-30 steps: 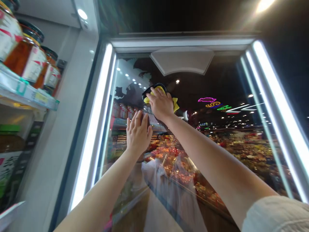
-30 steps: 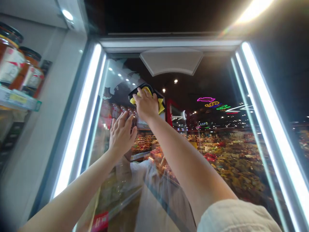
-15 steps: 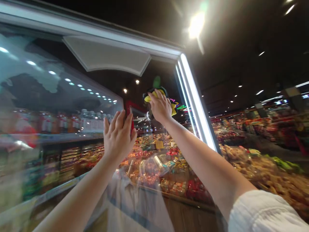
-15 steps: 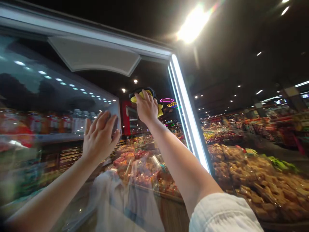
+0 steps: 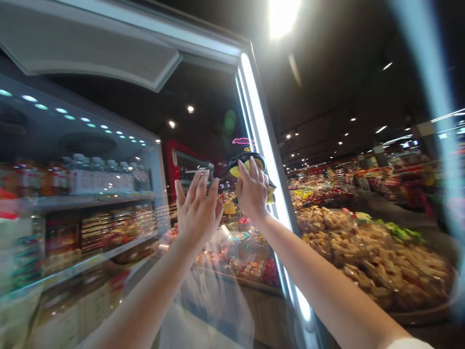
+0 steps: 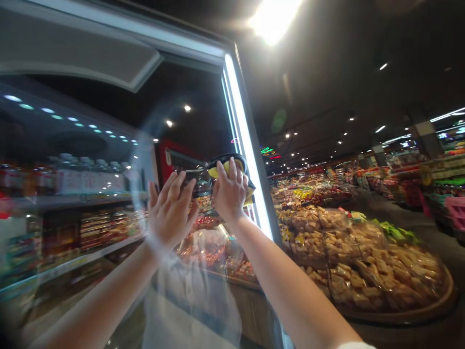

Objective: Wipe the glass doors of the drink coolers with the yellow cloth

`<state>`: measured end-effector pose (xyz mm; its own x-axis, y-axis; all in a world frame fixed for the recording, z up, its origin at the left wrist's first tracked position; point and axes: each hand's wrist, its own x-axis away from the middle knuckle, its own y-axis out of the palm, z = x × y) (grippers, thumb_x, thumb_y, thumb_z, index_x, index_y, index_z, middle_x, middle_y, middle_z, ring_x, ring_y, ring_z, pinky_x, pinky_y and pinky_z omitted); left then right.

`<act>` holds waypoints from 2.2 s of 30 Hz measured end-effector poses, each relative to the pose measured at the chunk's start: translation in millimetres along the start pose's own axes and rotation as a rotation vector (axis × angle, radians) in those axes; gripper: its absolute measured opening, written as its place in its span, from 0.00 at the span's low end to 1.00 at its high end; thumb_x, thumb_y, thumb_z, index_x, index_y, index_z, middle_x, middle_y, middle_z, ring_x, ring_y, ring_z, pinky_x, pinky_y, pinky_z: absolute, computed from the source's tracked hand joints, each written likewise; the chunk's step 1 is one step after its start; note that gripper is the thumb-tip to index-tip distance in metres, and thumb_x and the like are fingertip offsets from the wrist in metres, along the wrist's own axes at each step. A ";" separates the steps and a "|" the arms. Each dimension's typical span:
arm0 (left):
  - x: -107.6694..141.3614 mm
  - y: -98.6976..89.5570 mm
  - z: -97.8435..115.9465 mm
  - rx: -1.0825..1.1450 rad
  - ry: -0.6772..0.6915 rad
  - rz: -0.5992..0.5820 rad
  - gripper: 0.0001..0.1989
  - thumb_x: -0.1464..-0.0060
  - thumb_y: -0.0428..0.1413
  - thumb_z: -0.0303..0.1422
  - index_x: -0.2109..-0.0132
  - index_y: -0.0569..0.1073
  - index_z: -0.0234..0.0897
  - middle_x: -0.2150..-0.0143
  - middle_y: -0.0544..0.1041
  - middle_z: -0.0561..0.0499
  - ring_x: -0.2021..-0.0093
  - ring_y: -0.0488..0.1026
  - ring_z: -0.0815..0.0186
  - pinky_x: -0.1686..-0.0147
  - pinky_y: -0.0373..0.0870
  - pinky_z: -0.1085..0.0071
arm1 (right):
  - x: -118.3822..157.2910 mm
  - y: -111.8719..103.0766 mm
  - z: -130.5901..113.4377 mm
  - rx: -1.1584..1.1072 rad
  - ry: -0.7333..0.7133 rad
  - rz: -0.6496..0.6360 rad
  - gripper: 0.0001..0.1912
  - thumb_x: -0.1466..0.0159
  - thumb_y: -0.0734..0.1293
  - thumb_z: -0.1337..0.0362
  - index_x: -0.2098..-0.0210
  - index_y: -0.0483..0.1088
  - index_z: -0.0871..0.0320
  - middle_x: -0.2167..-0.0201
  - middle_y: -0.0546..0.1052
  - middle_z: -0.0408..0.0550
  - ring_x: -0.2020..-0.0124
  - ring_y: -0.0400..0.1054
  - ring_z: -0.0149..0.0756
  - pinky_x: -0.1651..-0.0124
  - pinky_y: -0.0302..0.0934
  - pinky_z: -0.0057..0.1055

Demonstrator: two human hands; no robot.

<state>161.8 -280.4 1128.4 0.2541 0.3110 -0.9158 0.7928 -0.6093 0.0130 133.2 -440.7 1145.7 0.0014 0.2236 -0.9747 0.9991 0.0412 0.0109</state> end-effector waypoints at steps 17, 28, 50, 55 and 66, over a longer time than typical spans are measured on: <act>29.0 23.3 59.3 -0.105 -0.062 -0.043 0.29 0.37 0.53 0.32 0.30 0.62 0.35 0.28 0.64 0.35 0.26 0.58 0.47 0.26 0.43 0.38 | 7.8 -19.5 25.1 -0.001 -0.201 -0.164 0.26 0.27 0.54 0.69 0.33 0.67 0.49 0.28 0.62 0.52 0.32 0.61 0.52 0.36 0.63 0.52; 28.7 30.2 79.2 -0.082 -0.102 -0.045 0.31 0.37 0.53 0.30 0.29 0.59 0.38 0.28 0.64 0.34 0.26 0.57 0.48 0.27 0.43 0.37 | -25.3 -62.2 39.1 0.140 -0.489 -0.295 0.22 0.28 0.58 0.69 0.39 0.73 0.51 0.30 0.65 0.54 0.39 0.67 0.54 0.46 0.67 0.51; 2.6 58.5 143.5 -0.133 -0.209 -0.148 0.25 0.34 0.49 0.29 0.32 0.64 0.37 0.26 0.59 0.35 0.24 0.53 0.48 0.29 0.48 0.36 | -71.2 -50.4 134.9 -0.283 -0.406 -0.053 0.24 0.29 0.59 0.70 0.42 0.76 0.43 0.33 0.71 0.40 0.34 0.63 0.42 0.33 0.60 0.46; -9.1 56.1 171.2 -0.195 -0.283 -0.201 0.25 0.32 0.45 0.30 0.31 0.64 0.38 0.27 0.62 0.36 0.25 0.55 0.49 0.30 0.55 0.39 | -116.1 -37.2 135.8 -0.493 -0.325 -0.018 0.23 0.31 0.60 0.70 0.40 0.73 0.49 0.31 0.67 0.46 0.31 0.59 0.36 0.29 0.55 0.45; -9.6 60.6 220.9 -0.317 -0.326 -0.369 0.31 0.31 0.48 0.42 0.28 0.57 0.28 0.29 0.65 0.33 0.25 0.56 0.49 0.28 0.55 0.46 | 13.2 10.5 192.4 -1.332 -0.191 -0.003 0.19 0.29 0.63 0.62 0.40 0.73 0.42 0.38 0.73 0.48 0.36 0.67 0.42 0.33 0.64 0.48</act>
<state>85.0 -481.4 1049.3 -0.2145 0.1902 -0.9580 0.9361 -0.2398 -0.2572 151.9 -624.6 1090.0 0.1142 0.0878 -0.9896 0.1975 0.9742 0.1093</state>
